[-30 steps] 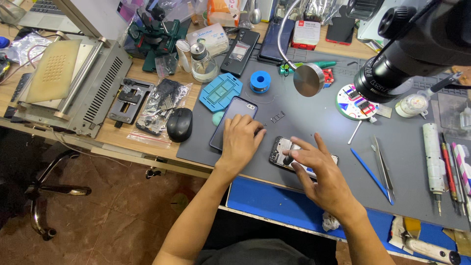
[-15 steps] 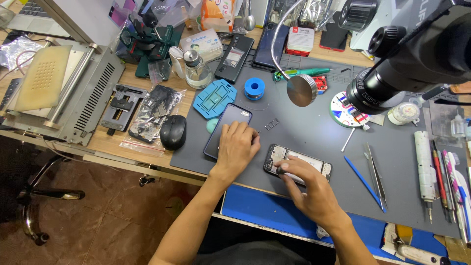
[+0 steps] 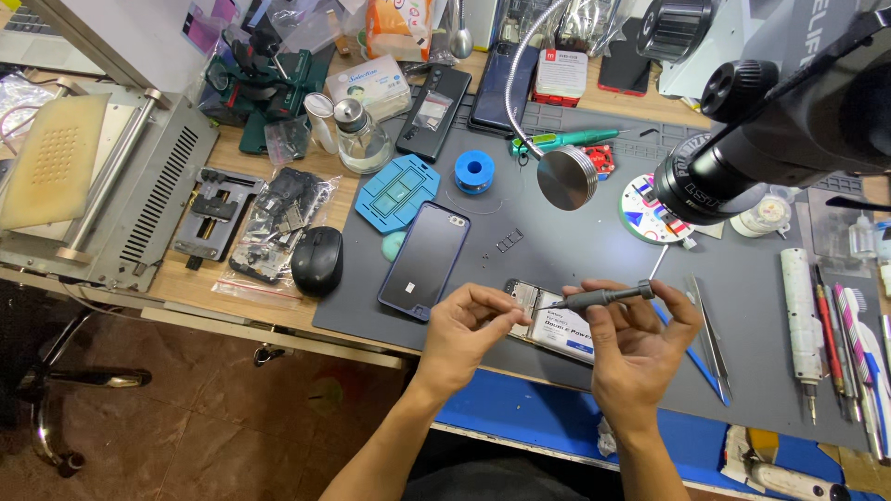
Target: The person uses tweezers to adjust a small component on a disassembled smartphone, then uses a pen-like tool to repeatedly touch and clean the battery connector area. The phone remains open on the workbench throughout the clip.
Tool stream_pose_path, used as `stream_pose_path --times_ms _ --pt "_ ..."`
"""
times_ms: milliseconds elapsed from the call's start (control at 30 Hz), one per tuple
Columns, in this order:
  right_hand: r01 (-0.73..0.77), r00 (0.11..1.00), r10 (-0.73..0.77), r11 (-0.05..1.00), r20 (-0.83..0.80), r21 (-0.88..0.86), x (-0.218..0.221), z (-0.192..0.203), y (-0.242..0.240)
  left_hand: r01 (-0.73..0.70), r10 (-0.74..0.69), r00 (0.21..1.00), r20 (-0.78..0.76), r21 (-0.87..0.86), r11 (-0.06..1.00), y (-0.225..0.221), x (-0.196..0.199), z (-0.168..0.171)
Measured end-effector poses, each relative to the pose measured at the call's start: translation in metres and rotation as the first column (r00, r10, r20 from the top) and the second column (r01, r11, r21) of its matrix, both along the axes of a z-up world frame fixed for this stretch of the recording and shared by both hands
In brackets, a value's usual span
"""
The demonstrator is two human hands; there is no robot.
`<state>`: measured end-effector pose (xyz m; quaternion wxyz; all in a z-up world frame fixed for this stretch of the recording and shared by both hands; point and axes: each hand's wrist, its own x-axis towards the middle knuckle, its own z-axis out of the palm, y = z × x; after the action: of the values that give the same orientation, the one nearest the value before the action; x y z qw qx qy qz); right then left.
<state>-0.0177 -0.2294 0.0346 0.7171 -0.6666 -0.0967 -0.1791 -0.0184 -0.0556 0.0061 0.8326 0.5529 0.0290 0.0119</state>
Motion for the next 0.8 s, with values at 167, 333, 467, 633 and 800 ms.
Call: stream_pose_path --times_ms 167,333,467,633,800 --pt "-0.048 0.999 0.048 0.999 -0.015 -0.011 -0.003 -0.005 0.007 0.028 -0.034 0.997 -0.065 -0.089 0.996 -0.003 -0.004 0.001" --pt "-0.040 0.999 0.041 0.999 0.036 -0.012 -0.006 -0.007 0.006 0.014 -0.025 0.994 -0.104 -0.099 0.995 -0.001 -0.004 0.004" --pt "-0.073 0.996 0.074 0.997 0.058 -0.024 -0.007 -0.006 0.006 0.030 -0.037 0.994 -0.102 -0.068 0.997 0.000 -0.005 0.004" --pt "-0.058 0.996 0.060 0.998 0.073 -0.028 -0.009 -0.006 0.009 0.026 -0.034 0.997 -0.065 -0.113 0.993 0.001 -0.005 -0.002" --pt "-0.076 0.991 0.082 0.995 0.108 -0.067 -0.008 -0.005 0.011 0.051 -0.059 0.996 -0.067 -0.109 0.993 0.004 -0.008 0.001"
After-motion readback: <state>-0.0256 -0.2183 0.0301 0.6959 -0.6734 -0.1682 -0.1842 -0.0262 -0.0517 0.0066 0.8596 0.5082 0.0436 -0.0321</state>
